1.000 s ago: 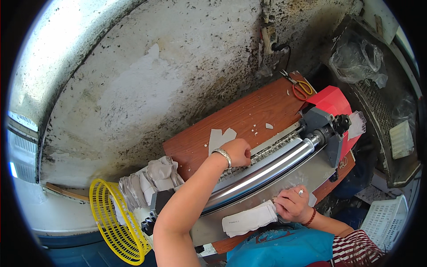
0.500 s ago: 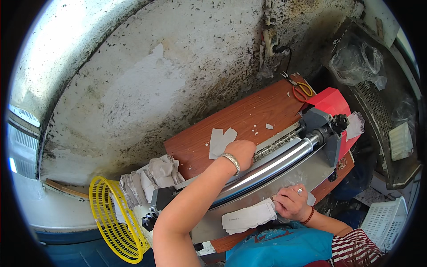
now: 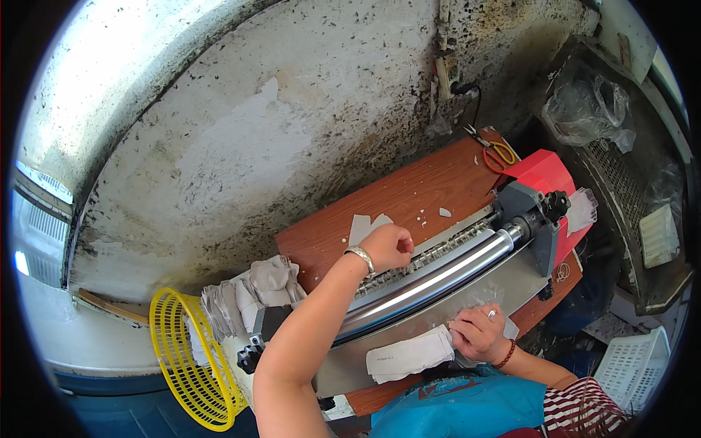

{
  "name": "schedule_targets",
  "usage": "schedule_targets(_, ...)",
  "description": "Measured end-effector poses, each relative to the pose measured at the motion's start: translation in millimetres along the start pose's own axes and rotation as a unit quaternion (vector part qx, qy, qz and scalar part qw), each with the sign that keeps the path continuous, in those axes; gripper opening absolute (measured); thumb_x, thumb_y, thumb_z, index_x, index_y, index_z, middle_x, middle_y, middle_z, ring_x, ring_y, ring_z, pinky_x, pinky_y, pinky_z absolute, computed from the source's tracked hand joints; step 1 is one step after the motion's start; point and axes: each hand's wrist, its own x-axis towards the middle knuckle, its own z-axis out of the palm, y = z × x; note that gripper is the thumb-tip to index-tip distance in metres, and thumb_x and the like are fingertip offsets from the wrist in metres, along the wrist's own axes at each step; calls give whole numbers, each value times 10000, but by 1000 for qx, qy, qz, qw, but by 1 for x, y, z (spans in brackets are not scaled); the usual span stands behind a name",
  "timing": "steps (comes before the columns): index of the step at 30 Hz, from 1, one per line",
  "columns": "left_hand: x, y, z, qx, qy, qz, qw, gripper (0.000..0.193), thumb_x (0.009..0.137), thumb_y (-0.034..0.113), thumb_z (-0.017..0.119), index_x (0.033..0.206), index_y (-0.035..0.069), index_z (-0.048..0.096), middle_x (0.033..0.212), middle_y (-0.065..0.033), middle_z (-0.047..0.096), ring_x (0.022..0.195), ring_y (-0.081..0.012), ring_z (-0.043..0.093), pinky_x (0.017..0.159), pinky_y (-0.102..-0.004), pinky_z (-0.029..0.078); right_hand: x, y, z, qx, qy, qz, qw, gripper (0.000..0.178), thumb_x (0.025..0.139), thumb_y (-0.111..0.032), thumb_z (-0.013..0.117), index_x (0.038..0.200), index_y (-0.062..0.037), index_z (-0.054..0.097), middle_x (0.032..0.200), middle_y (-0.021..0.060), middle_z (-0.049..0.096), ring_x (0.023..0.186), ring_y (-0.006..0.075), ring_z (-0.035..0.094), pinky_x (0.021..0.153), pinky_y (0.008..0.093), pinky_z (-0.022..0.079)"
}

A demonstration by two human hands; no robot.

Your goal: The person feeds white shoe reinforcement strips through a motorized glue-applying roller machine by hand.

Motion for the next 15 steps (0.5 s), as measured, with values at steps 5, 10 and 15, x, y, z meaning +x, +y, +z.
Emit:
schedule_targets(5,1,21,19,189,-43,-32,980,219,701,201,685,819,17,694,823,-166,674,779,-298,652,738,-363,518,1,1,0,3,3,-3,1000,202,624,-116,679,816,-156,630,811,-22,582,653,152,537,621,306,368)
schedule_targets(10,8,43,16,287,-89,-99,948,234,710,198,704,840,4,695,889,-187,678,864,-317,657,761,-385,524,0,1,0,4,2,-1,1000,198,620,-106,673,806,-154,626,814,-19,582,656,152,537,623,304,379)
schedule_targets(15,15,45,29,328,-46,-104,938,202,726,150,674,860,1,694,917,-188,677,902,-312,657,764,-380,531,0,0,2,1,9,-7,1000,193,623,-106,671,806,-153,626,817,-18,582,662,149,537,627,301,381)
